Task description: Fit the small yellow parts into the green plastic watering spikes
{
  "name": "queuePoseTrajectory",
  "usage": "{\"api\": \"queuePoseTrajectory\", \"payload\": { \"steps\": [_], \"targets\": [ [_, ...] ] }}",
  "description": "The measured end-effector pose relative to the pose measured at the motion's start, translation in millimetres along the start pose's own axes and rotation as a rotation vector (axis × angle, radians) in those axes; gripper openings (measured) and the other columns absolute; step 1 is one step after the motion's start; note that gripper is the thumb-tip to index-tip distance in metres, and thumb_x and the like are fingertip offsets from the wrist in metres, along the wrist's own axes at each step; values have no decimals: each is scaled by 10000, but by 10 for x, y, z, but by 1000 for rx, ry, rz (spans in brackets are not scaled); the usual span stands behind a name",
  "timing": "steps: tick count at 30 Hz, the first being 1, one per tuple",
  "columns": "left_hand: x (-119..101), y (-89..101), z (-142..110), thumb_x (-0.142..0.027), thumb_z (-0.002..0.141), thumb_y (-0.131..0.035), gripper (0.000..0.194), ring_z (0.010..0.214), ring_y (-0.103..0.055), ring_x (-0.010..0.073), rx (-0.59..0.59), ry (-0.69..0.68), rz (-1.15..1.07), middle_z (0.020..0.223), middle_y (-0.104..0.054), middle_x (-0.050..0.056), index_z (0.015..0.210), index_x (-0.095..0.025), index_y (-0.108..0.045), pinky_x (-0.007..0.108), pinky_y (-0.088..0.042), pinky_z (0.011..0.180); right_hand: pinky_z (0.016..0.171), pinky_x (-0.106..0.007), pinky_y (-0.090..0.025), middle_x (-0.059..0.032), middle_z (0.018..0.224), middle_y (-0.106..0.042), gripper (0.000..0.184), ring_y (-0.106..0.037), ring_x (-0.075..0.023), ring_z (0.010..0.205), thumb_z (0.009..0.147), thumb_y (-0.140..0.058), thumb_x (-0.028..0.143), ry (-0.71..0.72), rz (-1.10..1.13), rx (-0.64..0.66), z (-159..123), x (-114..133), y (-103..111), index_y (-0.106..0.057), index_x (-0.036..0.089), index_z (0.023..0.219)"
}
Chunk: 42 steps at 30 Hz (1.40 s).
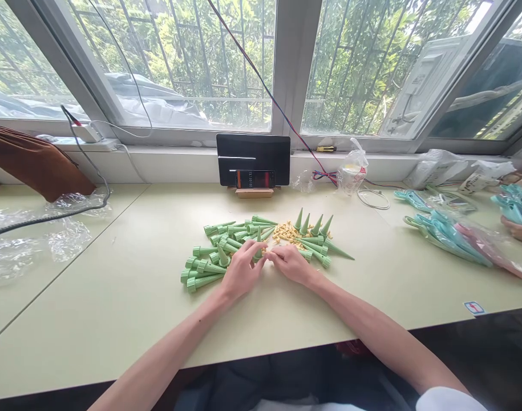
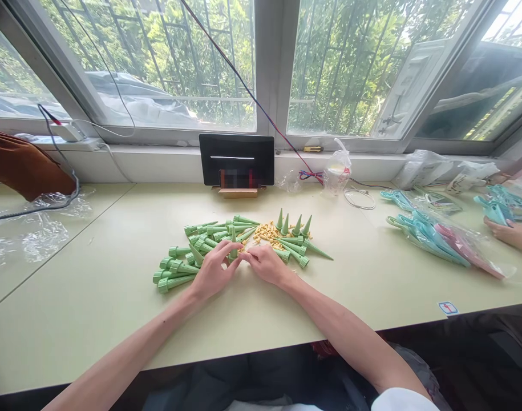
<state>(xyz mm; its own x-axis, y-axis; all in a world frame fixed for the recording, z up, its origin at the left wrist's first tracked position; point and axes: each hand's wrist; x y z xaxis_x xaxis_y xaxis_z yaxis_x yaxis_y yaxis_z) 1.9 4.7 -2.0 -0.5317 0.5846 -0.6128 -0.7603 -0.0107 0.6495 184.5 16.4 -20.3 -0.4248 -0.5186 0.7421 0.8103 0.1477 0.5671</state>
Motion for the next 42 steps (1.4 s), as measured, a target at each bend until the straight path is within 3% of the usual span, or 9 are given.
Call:
{"api": "queuePoseTrajectory", "payload": {
  "steps": [4,8,12,16,21,28,35,42],
  "targets": [
    [-4,14,6,-192,911,-560,179,675,-554,106,-12,0,-7,1011,-599,29,1079,-221,-617,216,-484,571,582,-244,-347,22,540,-492,497,-448,-107,527,1011,-389,442,-16,20,12,2,2,-4,-486,174,603],
    [9,9,9,-183,900,-563,203,681,-566,111,-4,22,-15,1023,-594,31,1094,-218,-614,226,-496,581,553,-245,-320,30,534,-456,481,-395,-105,520,978,-464,467,-20,-9,-19,-2,-1,-14,-522,171,604],
    [16,1,8,-136,878,-561,255,714,-573,121,13,24,-20,1037,-595,29,1107,-230,-621,228,-492,586,542,-240,-316,47,574,-441,318,-370,-109,533,919,-581,474,-14,32,-55,-6,8,-18,-633,173,832],
    [13,5,4,-142,887,-553,255,691,-561,114,22,25,-13,1033,-597,23,1107,-240,-636,234,-486,592,551,-245,-301,45,565,-374,393,-352,-112,549,956,-526,440,27,26,-36,-3,23,-7,-531,180,661],
    [14,6,2,-164,892,-564,239,689,-564,115,25,32,-4,1045,-606,23,1104,-241,-639,235,-483,586,563,-250,-312,36,558,-417,457,-386,-115,554,970,-496,450,13,7,-15,0,0,-2,-433,186,602],
    [13,0,2,-188,901,-568,194,705,-568,115,18,21,-10,1041,-607,29,1079,-232,-632,224,-495,590,569,-250,-314,31,559,-456,490,-406,-111,550,982,-469,479,4,-14,10,0,-10,4,-418,183,594],
    [2,2,11,-207,911,-559,180,716,-570,119,4,-1,-11,1027,-609,38,1074,-225,-633,220,-494,577,550,-246,-293,43,544,-395,500,-342,-100,527,1002,-421,461,23,-52,7,-8,-34,-3,-374,185,587],
    [5,4,7,-221,918,-549,194,677,-565,111,8,-1,-18,1014,-605,37,1090,-224,-637,235,-509,597,574,-253,-318,26,572,-454,450,-387,-109,542,1016,-390,395,24,-105,0,-2,-27,-11,-464,180,627]
  ]
}}
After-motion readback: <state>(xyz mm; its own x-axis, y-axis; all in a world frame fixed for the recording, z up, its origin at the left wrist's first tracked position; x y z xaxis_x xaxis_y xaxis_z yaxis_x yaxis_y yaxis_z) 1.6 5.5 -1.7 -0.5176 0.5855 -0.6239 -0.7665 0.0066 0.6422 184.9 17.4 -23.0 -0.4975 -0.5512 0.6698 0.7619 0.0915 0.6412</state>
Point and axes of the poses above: each hand's wrist, its own z-axis towards the middle knuckle, its own y-axis out of the back of the hand, x = y × z
